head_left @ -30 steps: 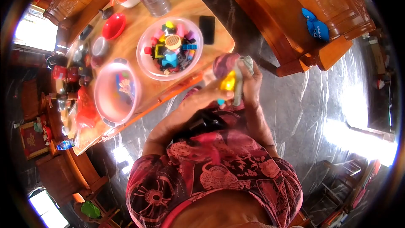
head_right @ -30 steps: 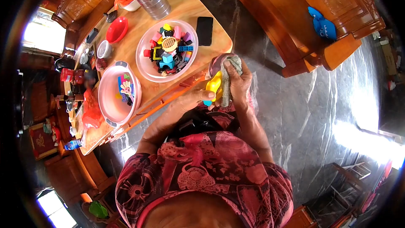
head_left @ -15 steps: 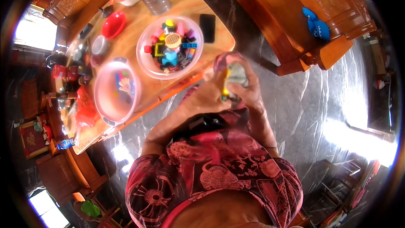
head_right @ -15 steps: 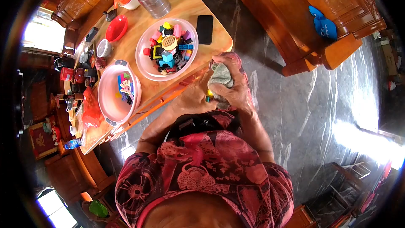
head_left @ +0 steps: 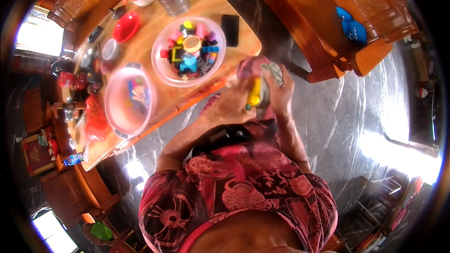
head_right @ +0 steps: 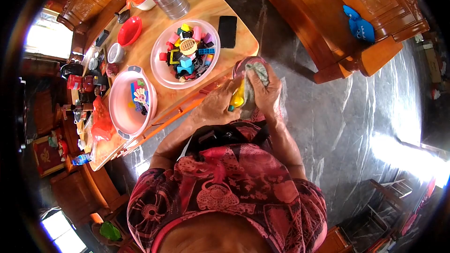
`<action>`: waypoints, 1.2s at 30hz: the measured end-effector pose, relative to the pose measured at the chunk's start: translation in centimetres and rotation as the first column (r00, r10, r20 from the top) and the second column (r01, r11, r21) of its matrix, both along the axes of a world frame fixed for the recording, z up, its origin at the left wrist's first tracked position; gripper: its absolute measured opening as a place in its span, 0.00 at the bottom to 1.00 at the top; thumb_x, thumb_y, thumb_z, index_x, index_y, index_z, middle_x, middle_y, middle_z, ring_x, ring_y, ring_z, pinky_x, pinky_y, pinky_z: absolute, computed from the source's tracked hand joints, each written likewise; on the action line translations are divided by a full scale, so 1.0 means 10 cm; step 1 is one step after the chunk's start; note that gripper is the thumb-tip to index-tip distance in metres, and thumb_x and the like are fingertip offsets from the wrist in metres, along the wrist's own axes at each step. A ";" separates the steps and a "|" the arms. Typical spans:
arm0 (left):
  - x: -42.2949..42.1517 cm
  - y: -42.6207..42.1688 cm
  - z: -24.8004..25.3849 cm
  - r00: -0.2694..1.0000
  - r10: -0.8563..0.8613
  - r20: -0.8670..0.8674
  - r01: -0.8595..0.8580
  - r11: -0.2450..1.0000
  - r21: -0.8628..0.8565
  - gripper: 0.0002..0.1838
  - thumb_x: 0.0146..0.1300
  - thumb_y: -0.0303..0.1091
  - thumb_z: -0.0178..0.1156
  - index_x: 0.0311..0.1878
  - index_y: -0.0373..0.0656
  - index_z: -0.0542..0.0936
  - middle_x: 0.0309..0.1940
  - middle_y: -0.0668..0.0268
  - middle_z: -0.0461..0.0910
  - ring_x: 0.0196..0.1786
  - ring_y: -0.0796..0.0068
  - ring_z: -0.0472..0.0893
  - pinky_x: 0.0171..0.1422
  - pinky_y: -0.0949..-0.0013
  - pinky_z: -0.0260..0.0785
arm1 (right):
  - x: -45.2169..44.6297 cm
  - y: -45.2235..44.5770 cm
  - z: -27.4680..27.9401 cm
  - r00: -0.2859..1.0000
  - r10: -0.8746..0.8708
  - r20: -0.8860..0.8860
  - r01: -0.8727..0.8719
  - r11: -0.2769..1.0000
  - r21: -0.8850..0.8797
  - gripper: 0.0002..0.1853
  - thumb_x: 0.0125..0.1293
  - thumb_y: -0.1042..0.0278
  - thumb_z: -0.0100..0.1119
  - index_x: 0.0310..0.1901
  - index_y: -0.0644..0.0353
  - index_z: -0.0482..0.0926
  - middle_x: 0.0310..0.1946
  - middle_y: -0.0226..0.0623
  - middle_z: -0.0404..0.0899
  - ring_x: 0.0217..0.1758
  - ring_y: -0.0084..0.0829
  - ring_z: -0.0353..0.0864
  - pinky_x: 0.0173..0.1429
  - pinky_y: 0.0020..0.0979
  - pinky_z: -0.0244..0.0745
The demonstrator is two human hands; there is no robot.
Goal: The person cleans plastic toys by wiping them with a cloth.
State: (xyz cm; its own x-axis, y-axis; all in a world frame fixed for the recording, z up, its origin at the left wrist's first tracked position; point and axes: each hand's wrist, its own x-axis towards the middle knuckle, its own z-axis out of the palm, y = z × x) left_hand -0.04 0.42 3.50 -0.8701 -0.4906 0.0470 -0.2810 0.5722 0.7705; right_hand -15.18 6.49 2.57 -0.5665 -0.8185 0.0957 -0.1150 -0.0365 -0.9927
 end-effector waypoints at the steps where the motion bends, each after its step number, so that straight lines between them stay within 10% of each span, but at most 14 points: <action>1: 0.00 -0.02 -0.04 0.998 -0.046 -0.048 0.047 0.999 0.022 0.46 0.46 0.35 0.64 0.67 0.34 0.53 0.59 0.42 0.63 0.62 0.43 0.65 0.66 0.55 0.59 | 0.00 -0.01 0.05 0.999 -0.021 0.027 0.021 1.000 0.001 0.13 0.64 0.63 0.59 0.46 0.61 0.77 0.34 0.31 0.82 0.36 0.18 0.79 0.41 0.23 0.73; 4: 0.00 -0.02 -0.09 0.993 -0.082 -0.090 0.090 0.992 0.085 0.45 0.46 0.35 0.63 0.67 0.35 0.54 0.59 0.44 0.64 0.62 0.47 0.66 0.66 0.57 0.58 | -0.09 -0.04 -0.10 0.998 -0.048 -0.047 0.048 0.999 -0.002 0.12 0.65 0.63 0.58 0.45 0.61 0.78 0.34 0.31 0.82 0.36 0.18 0.78 0.41 0.23 0.73; 9: -0.03 -0.07 -0.09 0.987 -0.094 -0.131 0.107 0.989 0.100 0.45 0.46 0.36 0.64 0.67 0.35 0.55 0.59 0.46 0.64 0.63 0.51 0.66 0.67 0.59 0.57 | -0.05 -0.04 -0.23 0.924 -0.005 0.381 0.075 0.983 -0.168 0.11 0.62 0.72 0.59 0.46 0.65 0.77 0.37 0.30 0.80 0.40 0.19 0.76 0.45 0.21 0.71; 12: -0.05 -0.10 0.05 0.991 -0.084 -0.105 0.113 0.944 0.310 0.45 0.45 0.37 0.64 0.67 0.35 0.56 0.59 0.47 0.64 0.63 0.52 0.66 0.66 0.60 0.58 | -0.08 0.00 -0.24 0.944 0.078 0.321 -0.022 0.984 -0.174 0.13 0.66 0.70 0.53 0.50 0.65 0.75 0.42 0.33 0.78 0.44 0.21 0.76 0.48 0.22 0.71; 23: -0.10 -0.10 -0.02 0.988 -0.018 -0.156 0.032 0.996 0.082 0.39 0.38 0.28 0.63 0.58 0.34 0.60 0.49 0.50 0.69 0.51 0.51 0.73 0.56 0.59 0.71 | 0.18 0.12 0.08 0.965 0.262 0.007 -0.256 0.947 -0.192 0.19 0.58 0.62 0.56 0.51 0.58 0.76 0.55 0.40 0.69 0.61 0.34 0.66 0.64 0.34 0.60; 36: -0.09 -0.08 -0.37 0.978 -0.076 -0.195 0.067 0.996 -0.054 0.49 0.43 0.40 0.67 0.64 0.29 0.52 0.46 0.51 0.71 0.48 0.52 0.74 0.55 0.61 0.71 | 0.09 -0.02 -0.14 0.980 0.036 -0.196 -0.062 0.990 -0.126 0.10 0.56 0.73 0.60 0.41 0.61 0.79 0.38 0.34 0.76 0.43 0.26 0.75 0.49 0.25 0.68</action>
